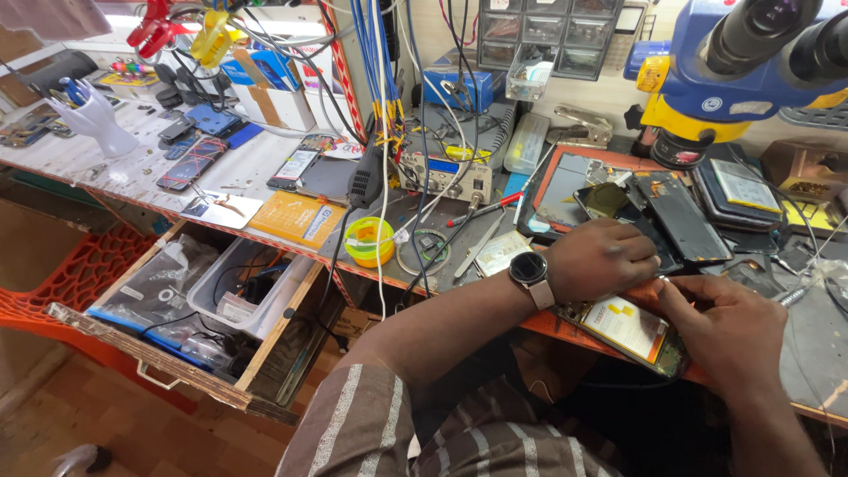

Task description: The person repairs a smartphone at a cluttered workbench. They pry open the phone's back cover, disconnect and lift out the battery, unscrew and reposition internal components with a screwdriver, and handle the exposed midframe and flex cables while working under a microscope.

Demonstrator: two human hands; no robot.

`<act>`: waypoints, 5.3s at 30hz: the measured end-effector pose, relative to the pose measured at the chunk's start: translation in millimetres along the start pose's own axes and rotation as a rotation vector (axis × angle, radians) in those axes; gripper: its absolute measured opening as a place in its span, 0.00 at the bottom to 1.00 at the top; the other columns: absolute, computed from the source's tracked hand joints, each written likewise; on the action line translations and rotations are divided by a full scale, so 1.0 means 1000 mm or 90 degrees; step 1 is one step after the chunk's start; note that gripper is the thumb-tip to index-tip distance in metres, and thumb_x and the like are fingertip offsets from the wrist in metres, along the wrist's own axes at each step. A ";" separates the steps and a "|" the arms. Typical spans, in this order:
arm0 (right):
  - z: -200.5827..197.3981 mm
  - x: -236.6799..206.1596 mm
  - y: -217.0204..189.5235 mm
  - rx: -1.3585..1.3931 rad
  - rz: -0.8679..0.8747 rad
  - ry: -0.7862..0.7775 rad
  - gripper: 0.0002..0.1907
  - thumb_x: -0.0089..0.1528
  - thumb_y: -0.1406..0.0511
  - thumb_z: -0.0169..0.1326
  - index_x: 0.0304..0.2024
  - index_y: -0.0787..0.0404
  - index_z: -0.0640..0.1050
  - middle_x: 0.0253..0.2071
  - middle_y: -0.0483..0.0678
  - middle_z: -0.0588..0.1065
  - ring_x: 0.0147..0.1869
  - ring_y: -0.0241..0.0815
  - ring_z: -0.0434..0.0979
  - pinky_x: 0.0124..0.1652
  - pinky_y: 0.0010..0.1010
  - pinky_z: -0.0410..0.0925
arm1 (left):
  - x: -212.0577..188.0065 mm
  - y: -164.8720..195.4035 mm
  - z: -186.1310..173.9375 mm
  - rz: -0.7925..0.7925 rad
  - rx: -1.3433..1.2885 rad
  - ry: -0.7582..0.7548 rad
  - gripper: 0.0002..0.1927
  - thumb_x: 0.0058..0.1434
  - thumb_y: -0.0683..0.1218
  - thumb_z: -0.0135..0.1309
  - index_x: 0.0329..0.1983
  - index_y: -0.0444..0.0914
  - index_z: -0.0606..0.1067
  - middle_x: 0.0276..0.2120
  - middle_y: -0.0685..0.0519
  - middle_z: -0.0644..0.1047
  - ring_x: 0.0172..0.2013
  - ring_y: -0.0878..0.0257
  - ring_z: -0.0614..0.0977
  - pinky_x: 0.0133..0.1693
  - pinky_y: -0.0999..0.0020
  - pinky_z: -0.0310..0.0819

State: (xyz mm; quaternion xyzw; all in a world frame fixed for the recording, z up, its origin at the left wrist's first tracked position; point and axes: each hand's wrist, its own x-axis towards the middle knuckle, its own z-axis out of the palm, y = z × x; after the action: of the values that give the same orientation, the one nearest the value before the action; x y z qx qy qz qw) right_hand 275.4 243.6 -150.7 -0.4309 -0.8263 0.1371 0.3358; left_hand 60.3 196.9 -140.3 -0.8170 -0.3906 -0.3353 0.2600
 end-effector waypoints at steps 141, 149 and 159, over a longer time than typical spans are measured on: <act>-0.006 -0.018 -0.006 0.321 0.004 0.045 0.10 0.65 0.68 0.64 0.47 0.69 0.83 0.35 0.48 0.80 0.37 0.30 0.77 0.37 0.20 0.70 | -0.006 -0.011 -0.012 -0.095 -0.028 -0.030 0.19 0.48 0.48 0.64 0.45 0.42 0.81 0.47 0.56 0.79 0.52 0.57 0.79 0.54 0.59 0.73; -0.006 -0.017 -0.006 0.362 0.019 0.026 0.11 0.64 0.68 0.64 0.47 0.69 0.82 0.37 0.51 0.81 0.38 0.32 0.79 0.38 0.21 0.71 | -0.006 -0.012 -0.013 -0.096 -0.035 -0.037 0.19 0.50 0.47 0.65 0.47 0.42 0.80 0.48 0.56 0.79 0.53 0.58 0.79 0.56 0.60 0.73; -0.007 -0.017 -0.012 0.321 0.016 0.046 0.12 0.64 0.67 0.64 0.46 0.69 0.82 0.37 0.51 0.81 0.38 0.33 0.81 0.38 0.23 0.74 | -0.004 -0.009 -0.018 -0.099 -0.014 -0.034 0.18 0.51 0.48 0.65 0.47 0.43 0.81 0.48 0.57 0.80 0.53 0.59 0.79 0.56 0.59 0.72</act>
State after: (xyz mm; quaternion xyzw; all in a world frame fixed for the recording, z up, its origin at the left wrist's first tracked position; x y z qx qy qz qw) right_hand 279.7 222.7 -146.8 -0.3484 -0.7480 0.3279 0.4601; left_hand 44.9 187.8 -130.7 -0.7959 -0.4557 -0.3367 0.2134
